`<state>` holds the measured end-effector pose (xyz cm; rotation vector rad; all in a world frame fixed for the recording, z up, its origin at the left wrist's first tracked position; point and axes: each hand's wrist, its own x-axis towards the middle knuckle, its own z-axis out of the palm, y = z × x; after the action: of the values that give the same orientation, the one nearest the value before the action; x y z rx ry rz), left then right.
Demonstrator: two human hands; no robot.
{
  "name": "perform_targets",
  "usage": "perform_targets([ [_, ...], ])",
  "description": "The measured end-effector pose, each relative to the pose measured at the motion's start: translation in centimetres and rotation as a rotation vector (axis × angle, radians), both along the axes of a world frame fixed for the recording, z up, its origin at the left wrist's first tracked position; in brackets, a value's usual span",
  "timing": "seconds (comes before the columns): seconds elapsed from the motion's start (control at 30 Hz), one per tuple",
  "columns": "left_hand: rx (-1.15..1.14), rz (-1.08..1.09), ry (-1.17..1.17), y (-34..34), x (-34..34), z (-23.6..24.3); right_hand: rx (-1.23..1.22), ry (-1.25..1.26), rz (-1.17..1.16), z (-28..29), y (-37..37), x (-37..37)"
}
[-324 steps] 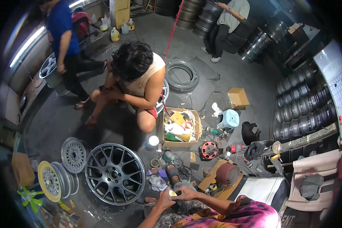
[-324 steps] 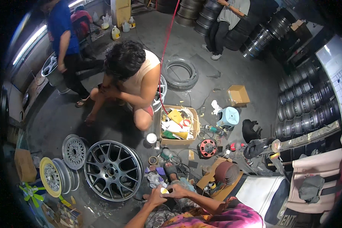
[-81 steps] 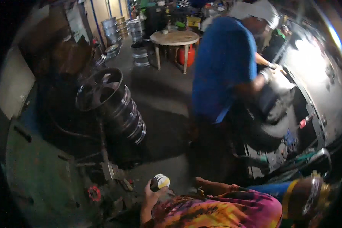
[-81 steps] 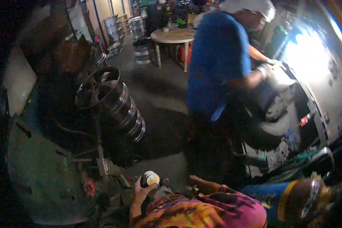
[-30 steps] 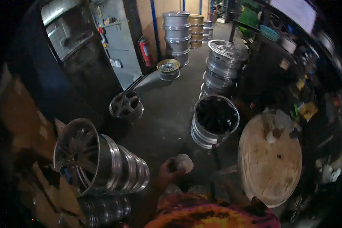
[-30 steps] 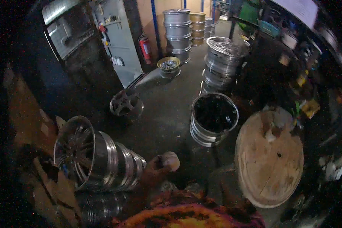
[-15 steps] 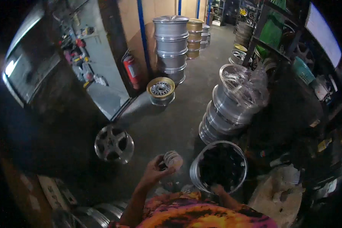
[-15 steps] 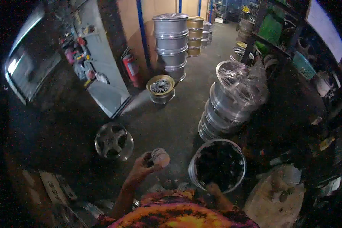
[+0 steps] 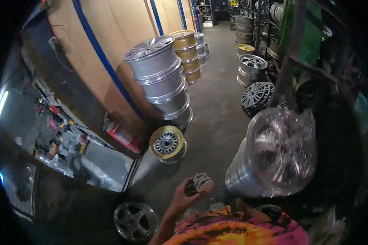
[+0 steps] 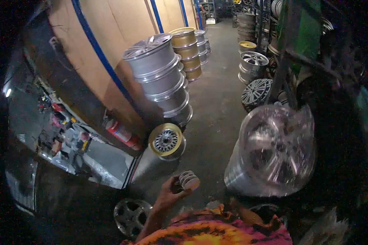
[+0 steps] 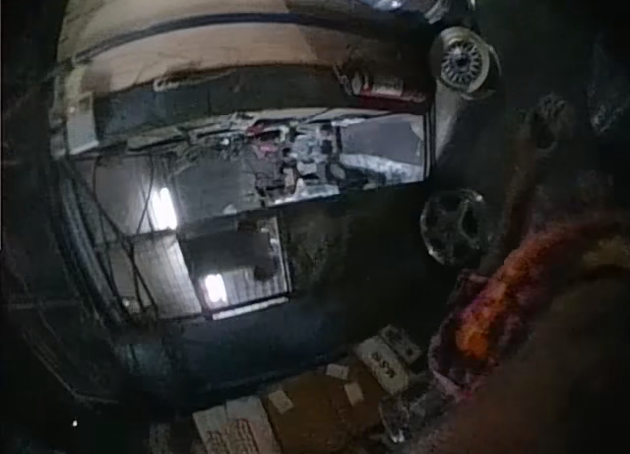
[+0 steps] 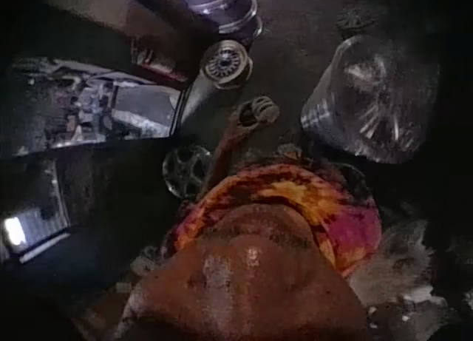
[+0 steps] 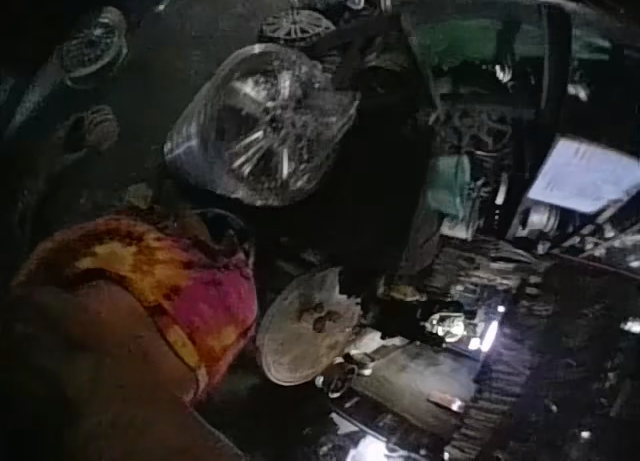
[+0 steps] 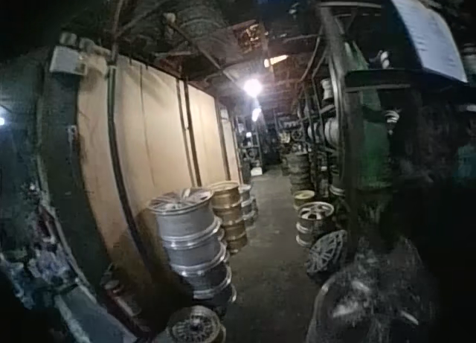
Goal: The person sands small round parts with sandpaper, walks through the workshop holding them, and applies masking tape along the rim of a car wheel.
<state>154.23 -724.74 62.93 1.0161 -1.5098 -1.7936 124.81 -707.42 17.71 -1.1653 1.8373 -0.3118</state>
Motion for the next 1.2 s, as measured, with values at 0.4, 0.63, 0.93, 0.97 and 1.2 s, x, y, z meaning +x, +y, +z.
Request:
perform_targets([
  [0.4, -0.049, -0.13, -0.156, -44.3, -15.6, -4.5, -0.427, 0.123, -0.119, 2.2, -51.9, -11.8],
  [0.63, -0.155, -0.205, 0.026, -67.8, -25.4, 0.7, 0.224, -0.116, -0.662, 4.9, -52.9, -23.1],
  [0.93, -0.119, -0.179, 0.115, -93.5, -46.0, 0.3, 0.325, -0.143, -0.578, -2.9, -67.0, -35.5],
  [0.97, 0.028, -0.132, 0.181, -96.0, -47.7, 0.6, 0.22, -0.217, -0.661, -2.1, -70.7, -37.7],
  [1.2, 0.212, 0.045, 0.404, -117.8, -60.6, 1.2, -0.254, 0.059, -0.415, 13.8, -109.8, -62.0],
])
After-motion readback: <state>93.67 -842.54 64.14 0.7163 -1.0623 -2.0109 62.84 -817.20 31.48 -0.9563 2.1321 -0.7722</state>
